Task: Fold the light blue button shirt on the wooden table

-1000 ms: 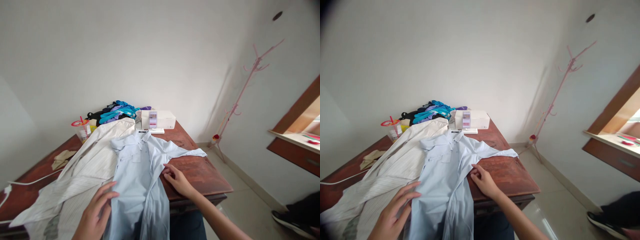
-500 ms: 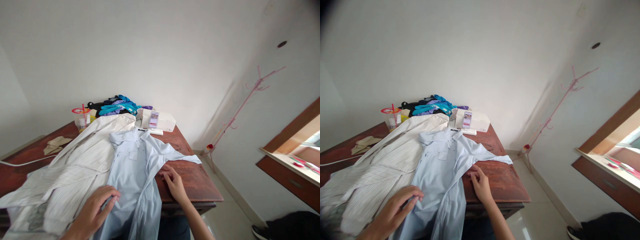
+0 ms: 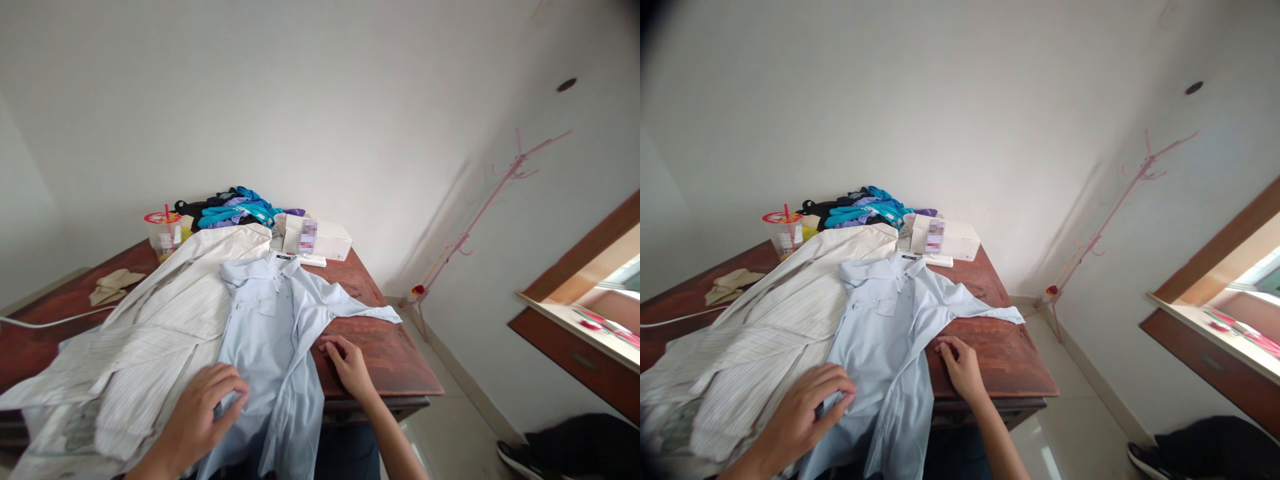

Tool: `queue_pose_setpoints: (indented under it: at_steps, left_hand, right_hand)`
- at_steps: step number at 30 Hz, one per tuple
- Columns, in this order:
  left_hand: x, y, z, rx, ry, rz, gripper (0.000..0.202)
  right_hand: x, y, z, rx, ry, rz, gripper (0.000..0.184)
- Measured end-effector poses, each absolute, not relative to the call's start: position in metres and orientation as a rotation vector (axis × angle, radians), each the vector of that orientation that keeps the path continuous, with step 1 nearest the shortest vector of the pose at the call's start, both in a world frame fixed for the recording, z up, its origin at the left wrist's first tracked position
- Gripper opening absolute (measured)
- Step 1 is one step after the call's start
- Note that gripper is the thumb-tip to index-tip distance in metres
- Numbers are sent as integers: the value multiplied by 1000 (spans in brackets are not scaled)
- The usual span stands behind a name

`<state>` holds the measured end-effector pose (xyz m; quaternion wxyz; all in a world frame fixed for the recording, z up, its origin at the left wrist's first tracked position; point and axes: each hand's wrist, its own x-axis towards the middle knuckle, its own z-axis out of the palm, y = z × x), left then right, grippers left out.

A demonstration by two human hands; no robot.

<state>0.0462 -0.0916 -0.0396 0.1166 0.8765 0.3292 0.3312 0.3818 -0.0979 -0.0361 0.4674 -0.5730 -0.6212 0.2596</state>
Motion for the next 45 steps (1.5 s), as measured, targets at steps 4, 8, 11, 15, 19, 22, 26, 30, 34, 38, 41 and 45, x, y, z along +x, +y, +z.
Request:
queue_pose_setpoints:
  at_steps: [4, 8, 11, 15, 19, 22, 26, 30, 34, 38, 41, 45]
  left_hand:
    - [48, -90, -40, 2584, 948, 984, 13]
    - [48, -89, -39, 2602, 934, 988, 12]
    - [48, -89, -38, 2615, 939, 989, 12]
    - [47, -88, -40, 2635, 940, 986, 12]
    - [47, -89, -38, 2633, 930, 997, 12]
    - [48, -90, -35, 2612, 948, 994, 13]
    - [49, -90, -34, 2597, 952, 998, 12]
    - [50, -90, -39, 2587, 969, 973, 13]
    - [53, -89, -38, 2560, 1032, 1010, 16]
    - [59, -76, -12, 2601, 1212, 1097, 17]
    - [68, -52, 17, 2672, 1265, 1138, 18]
    - [88, -5, 39, 2745, 1112, 926, 16]
  right_hand:
    - [382, -97, -39, -1409, -1547, 620, 32]
    - [382, -97, -39, -1405, -1558, 599, 31]
    - [381, -98, -39, -1406, -1558, 589, 31]
    - [380, -98, -38, -1408, -1559, 587, 32]
    - [380, -98, -37, -1418, -1546, 588, 33]
    - [380, -99, -37, -1424, -1538, 594, 34]
    - [380, -100, -37, -1433, -1526, 617, 35]
    - [382, -96, -41, -1434, -1451, 663, 36]
    - [393, -87, -39, -1353, -1048, 914, 48]
    - [406, -83, -21, -1218, -685, 1328, 65]
    - [409, -78, -9, -1135, -608, 1449, 71]
    - [411, -59, -9, -1070, -577, 1417, 69]
